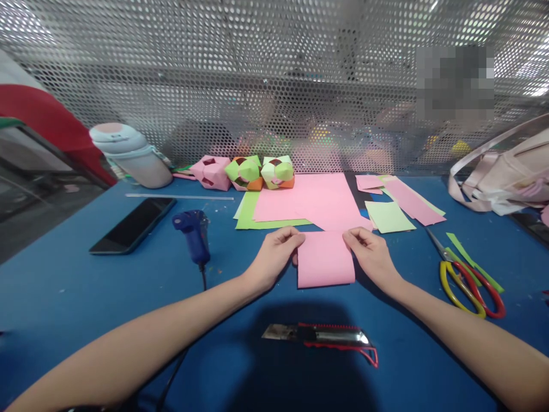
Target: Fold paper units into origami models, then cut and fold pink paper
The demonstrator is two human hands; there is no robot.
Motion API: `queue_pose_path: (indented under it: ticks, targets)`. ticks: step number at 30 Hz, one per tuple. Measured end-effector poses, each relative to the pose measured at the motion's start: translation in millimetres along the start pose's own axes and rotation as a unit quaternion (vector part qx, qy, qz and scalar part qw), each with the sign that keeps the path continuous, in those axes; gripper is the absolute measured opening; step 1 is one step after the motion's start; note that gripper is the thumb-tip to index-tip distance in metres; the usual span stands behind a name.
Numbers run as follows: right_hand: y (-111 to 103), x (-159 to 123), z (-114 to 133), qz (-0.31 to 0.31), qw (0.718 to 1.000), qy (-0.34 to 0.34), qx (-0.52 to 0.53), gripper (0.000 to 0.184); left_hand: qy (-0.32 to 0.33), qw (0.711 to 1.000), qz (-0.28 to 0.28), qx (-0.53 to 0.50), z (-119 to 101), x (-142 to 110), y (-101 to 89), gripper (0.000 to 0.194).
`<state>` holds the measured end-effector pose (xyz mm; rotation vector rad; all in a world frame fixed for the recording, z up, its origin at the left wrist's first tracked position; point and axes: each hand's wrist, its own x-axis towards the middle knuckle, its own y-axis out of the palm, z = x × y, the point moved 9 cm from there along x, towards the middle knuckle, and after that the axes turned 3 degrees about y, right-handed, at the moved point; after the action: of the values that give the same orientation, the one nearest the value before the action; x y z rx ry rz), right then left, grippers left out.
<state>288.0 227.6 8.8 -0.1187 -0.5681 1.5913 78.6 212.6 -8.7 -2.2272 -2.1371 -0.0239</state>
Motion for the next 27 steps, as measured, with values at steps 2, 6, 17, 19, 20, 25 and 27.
queue_pose_path:
  ticks: [2,6,17,19,20,25,27]
  targets:
    - [3,3,0,0.01,0.999,-0.02,-0.034,0.028,0.008,0.999,-0.001,0.053,-1,2,-3.3,0.027]
    - [7,7,-1,0.011,0.994,-0.056,-0.092,0.027,0.022,0.995,0.006,0.098,-2,6,-6.1,0.028]
    - [10,8,-6,0.005,0.977,-0.109,-0.184,0.028,0.065,0.969,0.039,0.236,-8,3,-1.5,0.029]
    - [12,7,-4,0.008,0.97,-0.121,-0.211,0.027,0.088,0.949,0.046,0.298,-9,3,-0.1,0.03]
    - [14,6,-4,0.011,0.966,-0.127,-0.225,0.026,0.099,0.939,0.049,0.326,-10,3,0.7,0.029]
    - [23,2,0,0.027,0.941,-0.156,-0.3,0.028,0.141,0.896,0.061,0.416,-9,4,4.1,0.029]
    - [26,1,2,0.03,0.929,-0.166,-0.328,0.03,0.157,0.876,0.064,0.451,-9,5,6.2,0.029]
